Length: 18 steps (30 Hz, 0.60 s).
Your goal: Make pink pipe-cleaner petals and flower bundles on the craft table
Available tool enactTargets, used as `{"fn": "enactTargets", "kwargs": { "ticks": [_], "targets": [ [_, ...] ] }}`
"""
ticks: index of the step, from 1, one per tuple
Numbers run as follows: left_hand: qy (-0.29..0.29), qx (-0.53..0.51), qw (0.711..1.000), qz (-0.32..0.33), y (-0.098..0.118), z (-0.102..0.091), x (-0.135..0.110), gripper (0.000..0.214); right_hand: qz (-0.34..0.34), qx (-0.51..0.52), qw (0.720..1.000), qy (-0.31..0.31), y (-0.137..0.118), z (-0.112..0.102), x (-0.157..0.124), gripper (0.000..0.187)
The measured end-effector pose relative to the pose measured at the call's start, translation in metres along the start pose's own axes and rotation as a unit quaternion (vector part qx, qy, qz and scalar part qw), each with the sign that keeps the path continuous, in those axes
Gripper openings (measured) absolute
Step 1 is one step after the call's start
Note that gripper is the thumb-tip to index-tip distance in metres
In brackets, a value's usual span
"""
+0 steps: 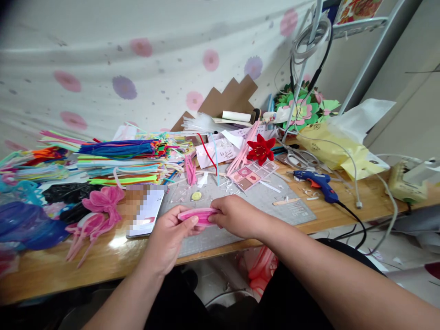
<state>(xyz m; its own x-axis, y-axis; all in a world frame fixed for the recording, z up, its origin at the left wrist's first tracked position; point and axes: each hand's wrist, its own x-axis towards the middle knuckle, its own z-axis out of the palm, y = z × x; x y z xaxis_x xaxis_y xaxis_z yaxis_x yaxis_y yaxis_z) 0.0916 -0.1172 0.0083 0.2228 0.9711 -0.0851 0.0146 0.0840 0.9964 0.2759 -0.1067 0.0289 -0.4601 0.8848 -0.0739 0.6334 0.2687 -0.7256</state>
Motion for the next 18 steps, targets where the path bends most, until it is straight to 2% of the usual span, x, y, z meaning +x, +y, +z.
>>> {"fn": "enactTargets", "kwargs": {
  "ticks": [2, 3, 5, 6, 7, 10, 12, 14, 18],
  "targets": [
    [-0.086, 0.143, 0.986, -0.002, 0.013, -0.005, 0.006, 0.016, -0.004, -0.058, 0.998, -0.018, -0.003, -0.005, 0.0, 0.012],
    [-0.136, 0.234, 0.963, 0.006, 0.02, -0.007, 0.009, 0.013, -0.011, -0.089, 0.996, -0.029, -0.005, -0.007, 0.0, 0.011],
    [-0.19, 0.378, 0.906, 0.024, 0.028, -0.006, 0.015, 0.015, -0.03, -0.144, 0.988, -0.049, -0.01, -0.01, 0.0, 0.012],
    [-0.208, 0.418, 0.884, 0.022, 0.03, -0.003, 0.018, 0.017, -0.04, -0.166, 0.984, -0.057, -0.011, -0.012, 0.0, 0.013],
    [-0.224, 0.429, 0.875, 0.004, 0.029, 0.0, 0.019, 0.017, -0.048, -0.181, 0.98, -0.062, -0.012, -0.013, -0.001, 0.014],
    [-0.272, 0.337, 0.895, -0.106, 0.02, 0.011, 0.021, 0.012, -0.056, -0.183, 0.979, -0.067, -0.011, -0.018, -0.004, 0.015],
    [-0.272, 0.243, 0.917, -0.16, 0.014, 0.016, 0.021, 0.013, -0.062, -0.155, 0.983, -0.073, -0.006, -0.024, -0.008, 0.015],
    [-0.257, 0.176, 0.934, -0.176, 0.01, 0.018, 0.019, 0.016, -0.072, -0.127, 0.986, -0.075, -0.001, -0.03, -0.012, 0.016],
    [-0.248, 0.116, 0.942, -0.196, 0.007, 0.021, 0.016, 0.017, -0.076, -0.115, 0.989, -0.059, 0.005, -0.034, -0.015, 0.012]
  ]
}}
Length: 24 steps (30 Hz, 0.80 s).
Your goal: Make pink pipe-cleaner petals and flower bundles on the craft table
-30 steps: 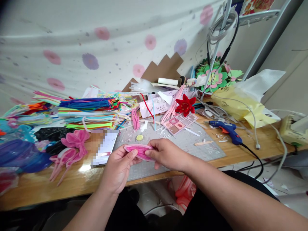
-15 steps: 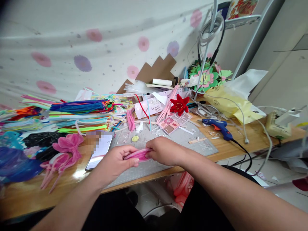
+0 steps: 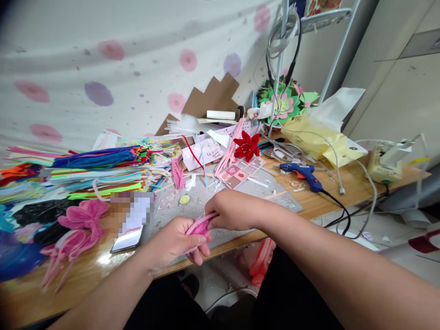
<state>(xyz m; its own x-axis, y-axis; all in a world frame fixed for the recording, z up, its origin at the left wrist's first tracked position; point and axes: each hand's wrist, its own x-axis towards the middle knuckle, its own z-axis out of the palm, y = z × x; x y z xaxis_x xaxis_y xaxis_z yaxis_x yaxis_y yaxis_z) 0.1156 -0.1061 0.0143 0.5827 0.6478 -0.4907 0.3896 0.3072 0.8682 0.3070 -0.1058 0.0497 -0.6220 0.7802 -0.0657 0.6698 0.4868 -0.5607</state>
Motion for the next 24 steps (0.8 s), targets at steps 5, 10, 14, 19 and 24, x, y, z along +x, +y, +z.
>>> {"fn": "enactTargets", "kwargs": {
  "ticks": [5, 10, 14, 19, 24],
  "targets": [
    [0.06, 0.023, 0.998, 0.021, 0.0, 0.015, 0.004, 0.013, 0.01, -0.015, 1.0, 0.01, -0.001, 0.003, 0.0, 0.014],
    [0.042, -0.016, 0.999, 0.023, -0.004, 0.024, 0.002, 0.024, -0.044, 0.034, 0.998, 0.023, 0.002, 0.002, -0.003, 0.026],
    [-0.005, -0.07, 0.997, 0.03, -0.006, 0.023, -0.003, 0.032, -0.138, 0.113, 0.984, 0.022, 0.004, 0.005, -0.002, 0.021],
    [0.003, -0.077, 0.997, 0.022, -0.008, 0.025, -0.003, 0.031, -0.125, 0.041, 0.99, 0.055, -0.004, 0.009, 0.003, 0.013],
    [0.018, -0.084, 0.996, 0.024, -0.011, 0.028, -0.001, 0.028, -0.08, -0.028, 0.995, 0.053, -0.01, 0.01, 0.007, 0.01]
  ]
}}
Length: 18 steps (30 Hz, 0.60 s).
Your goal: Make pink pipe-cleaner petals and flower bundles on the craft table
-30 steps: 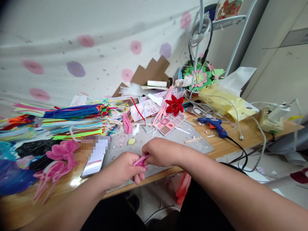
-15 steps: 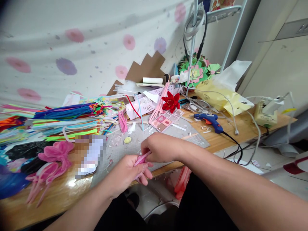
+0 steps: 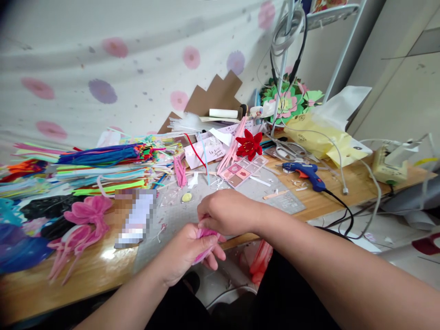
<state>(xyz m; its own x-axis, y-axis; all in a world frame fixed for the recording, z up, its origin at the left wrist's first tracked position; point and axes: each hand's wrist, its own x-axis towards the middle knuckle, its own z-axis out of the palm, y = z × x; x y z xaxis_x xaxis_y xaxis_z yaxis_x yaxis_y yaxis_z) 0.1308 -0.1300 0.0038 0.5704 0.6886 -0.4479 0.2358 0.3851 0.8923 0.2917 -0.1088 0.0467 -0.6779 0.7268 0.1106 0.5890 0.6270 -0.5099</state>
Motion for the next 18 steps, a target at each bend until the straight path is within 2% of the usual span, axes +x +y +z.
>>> {"fn": "enactTargets", "kwargs": {
  "ticks": [5, 9, 11, 14, 16, 18],
  "targets": [
    [-0.023, -0.013, 1.0, 0.017, 0.0, -0.004, -0.003, 0.027, 0.009, 0.023, 1.0, -0.018, 0.006, 0.004, 0.003, 0.014],
    [-0.019, -0.05, 0.998, 0.024, -0.005, -0.006, -0.003, 0.024, 0.033, 0.098, 0.994, -0.021, 0.008, 0.004, 0.004, 0.013],
    [-0.007, -0.082, 0.996, 0.033, -0.007, -0.007, -0.002, 0.024, 0.025, 0.154, 0.988, 0.015, 0.01, 0.0, 0.003, 0.015],
    [0.031, -0.137, 0.989, 0.056, -0.008, -0.008, -0.003, 0.025, 0.034, 0.235, 0.959, 0.157, 0.016, -0.006, -0.003, 0.036],
    [0.064, -0.176, 0.979, 0.075, -0.007, -0.009, -0.004, 0.026, 0.078, 0.277, 0.929, 0.232, 0.021, -0.007, -0.005, 0.04],
    [0.096, -0.209, 0.968, 0.099, -0.005, -0.009, -0.004, 0.025, 0.107, 0.318, 0.919, 0.208, 0.023, -0.002, -0.006, 0.034]
  ]
}}
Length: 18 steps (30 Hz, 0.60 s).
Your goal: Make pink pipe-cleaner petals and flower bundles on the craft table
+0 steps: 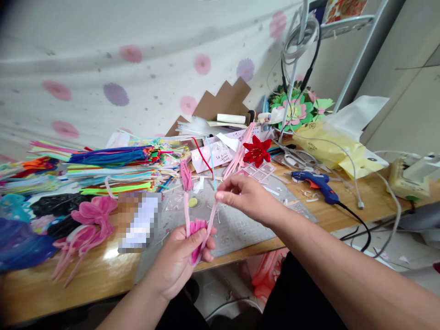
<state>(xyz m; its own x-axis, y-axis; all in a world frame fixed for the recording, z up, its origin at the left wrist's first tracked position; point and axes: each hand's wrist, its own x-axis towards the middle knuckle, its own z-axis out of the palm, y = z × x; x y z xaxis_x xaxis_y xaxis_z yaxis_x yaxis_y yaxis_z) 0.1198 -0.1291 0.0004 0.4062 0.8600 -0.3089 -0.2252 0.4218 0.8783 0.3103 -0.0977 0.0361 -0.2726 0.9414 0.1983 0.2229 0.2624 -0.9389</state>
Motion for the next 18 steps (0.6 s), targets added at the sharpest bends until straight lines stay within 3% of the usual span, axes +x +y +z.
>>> {"fn": "enactTargets", "kwargs": {
  "ticks": [3, 8, 12, 18],
  "targets": [
    [0.021, -0.024, 0.999, 0.028, 0.001, 0.0, 0.0, 0.022, 0.043, 0.011, 0.995, -0.092, 0.004, 0.014, -0.002, 0.031],
    [-0.024, -0.015, 0.999, 0.027, 0.001, -0.003, -0.002, 0.022, 0.06, 0.028, 0.997, -0.05, 0.005, 0.036, -0.003, 0.029],
    [-0.063, -0.023, 0.998, 0.01, 0.002, -0.008, -0.004, 0.019, 0.023, 0.072, 0.994, -0.073, 0.005, 0.04, -0.002, 0.028],
    [-0.067, -0.035, 0.997, 0.015, 0.003, -0.011, -0.004, 0.014, 0.007, 0.128, 0.988, -0.081, 0.006, 0.049, -0.003, 0.024]
  ]
}}
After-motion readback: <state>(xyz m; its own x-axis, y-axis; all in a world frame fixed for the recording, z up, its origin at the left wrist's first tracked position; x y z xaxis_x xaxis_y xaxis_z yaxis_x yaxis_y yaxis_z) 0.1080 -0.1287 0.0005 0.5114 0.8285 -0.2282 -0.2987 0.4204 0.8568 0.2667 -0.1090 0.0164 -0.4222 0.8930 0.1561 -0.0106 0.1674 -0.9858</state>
